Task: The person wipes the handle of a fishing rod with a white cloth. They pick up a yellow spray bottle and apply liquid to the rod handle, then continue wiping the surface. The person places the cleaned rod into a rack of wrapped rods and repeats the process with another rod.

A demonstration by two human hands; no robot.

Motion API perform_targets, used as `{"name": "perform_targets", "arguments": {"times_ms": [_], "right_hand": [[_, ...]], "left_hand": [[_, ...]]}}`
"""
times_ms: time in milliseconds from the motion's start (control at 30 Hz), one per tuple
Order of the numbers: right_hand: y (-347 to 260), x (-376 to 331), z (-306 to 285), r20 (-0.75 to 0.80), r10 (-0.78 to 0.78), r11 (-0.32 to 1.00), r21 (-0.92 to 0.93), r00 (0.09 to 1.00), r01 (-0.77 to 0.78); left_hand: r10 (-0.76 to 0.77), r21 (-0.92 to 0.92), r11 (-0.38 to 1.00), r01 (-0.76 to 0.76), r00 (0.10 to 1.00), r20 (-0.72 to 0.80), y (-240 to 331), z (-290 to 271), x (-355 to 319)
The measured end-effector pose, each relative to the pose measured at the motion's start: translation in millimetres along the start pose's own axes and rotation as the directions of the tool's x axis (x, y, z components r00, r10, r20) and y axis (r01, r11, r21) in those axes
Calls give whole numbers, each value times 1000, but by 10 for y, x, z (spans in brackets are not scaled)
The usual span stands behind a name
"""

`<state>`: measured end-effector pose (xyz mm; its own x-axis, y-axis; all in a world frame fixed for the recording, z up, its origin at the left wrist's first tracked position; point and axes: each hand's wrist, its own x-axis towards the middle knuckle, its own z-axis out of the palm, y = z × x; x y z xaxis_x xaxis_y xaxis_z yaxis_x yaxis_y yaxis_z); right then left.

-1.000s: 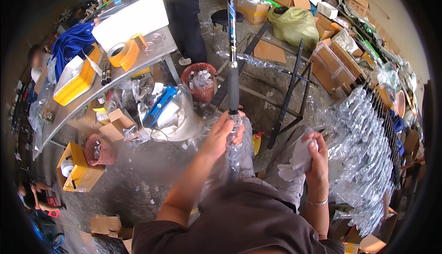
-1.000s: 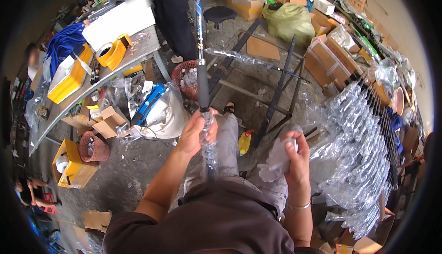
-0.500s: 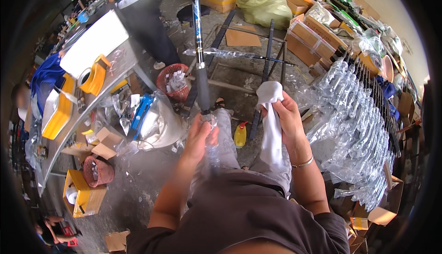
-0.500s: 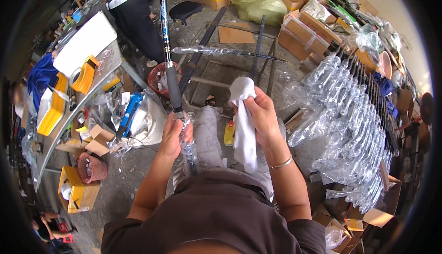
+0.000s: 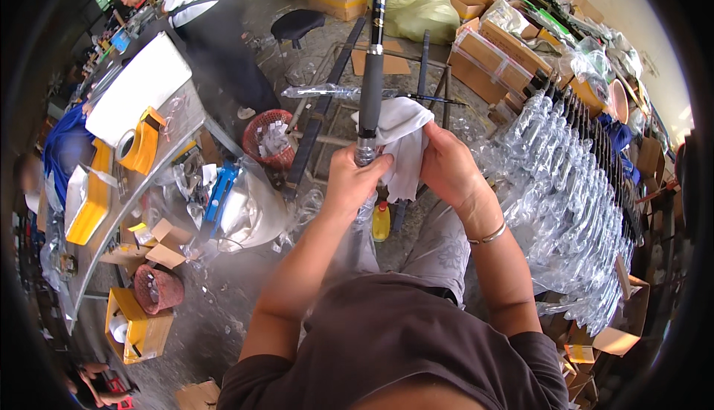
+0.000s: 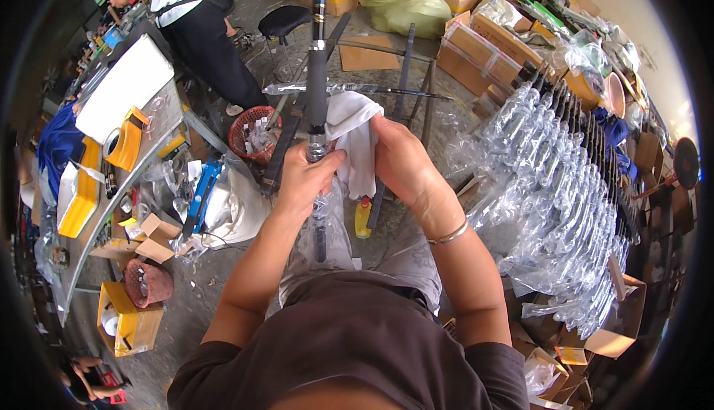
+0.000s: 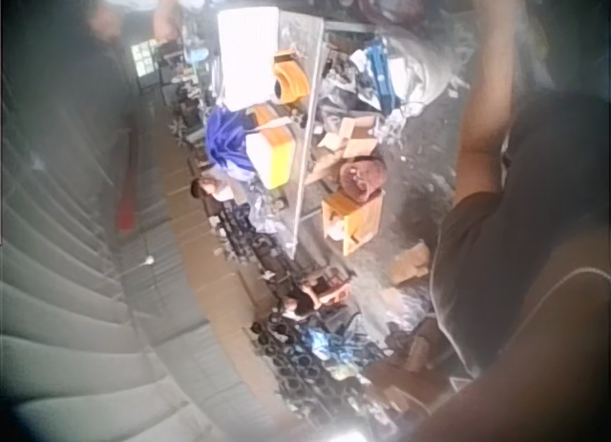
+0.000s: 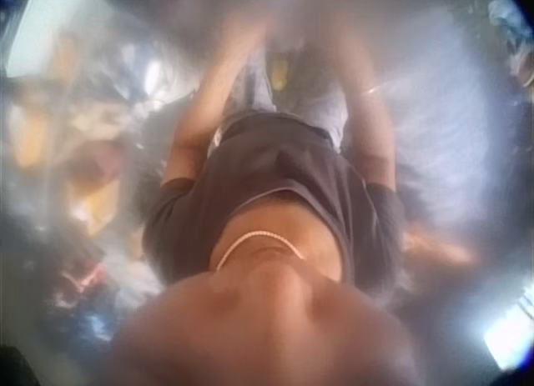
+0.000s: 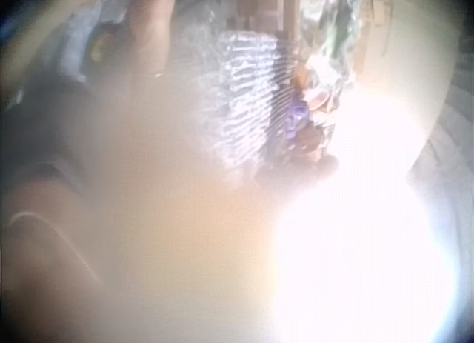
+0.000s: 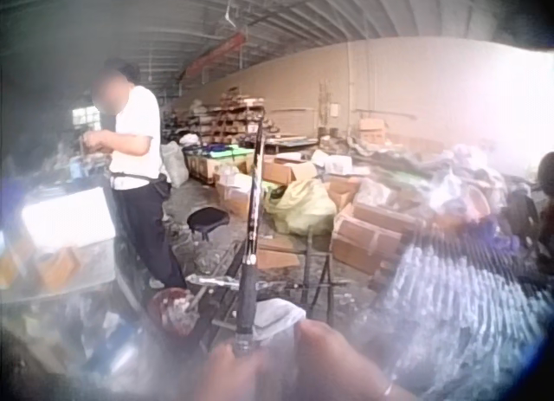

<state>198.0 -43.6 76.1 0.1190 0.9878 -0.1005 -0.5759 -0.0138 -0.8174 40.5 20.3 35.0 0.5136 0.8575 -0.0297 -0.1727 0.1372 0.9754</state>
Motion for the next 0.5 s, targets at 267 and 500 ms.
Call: {"name": "perform_targets", "arguments": {"times_ms": [267,500], "right_hand": [[376,98,-362,59,231,961,145,971,-237],[192,96,-431,-82,-13,998,-65,997,8]], "left_hand": [[-94,-140,985,104,992,79,309,-110,146],[-99,-215,972,91,995,-28,376,-361,165]]}}
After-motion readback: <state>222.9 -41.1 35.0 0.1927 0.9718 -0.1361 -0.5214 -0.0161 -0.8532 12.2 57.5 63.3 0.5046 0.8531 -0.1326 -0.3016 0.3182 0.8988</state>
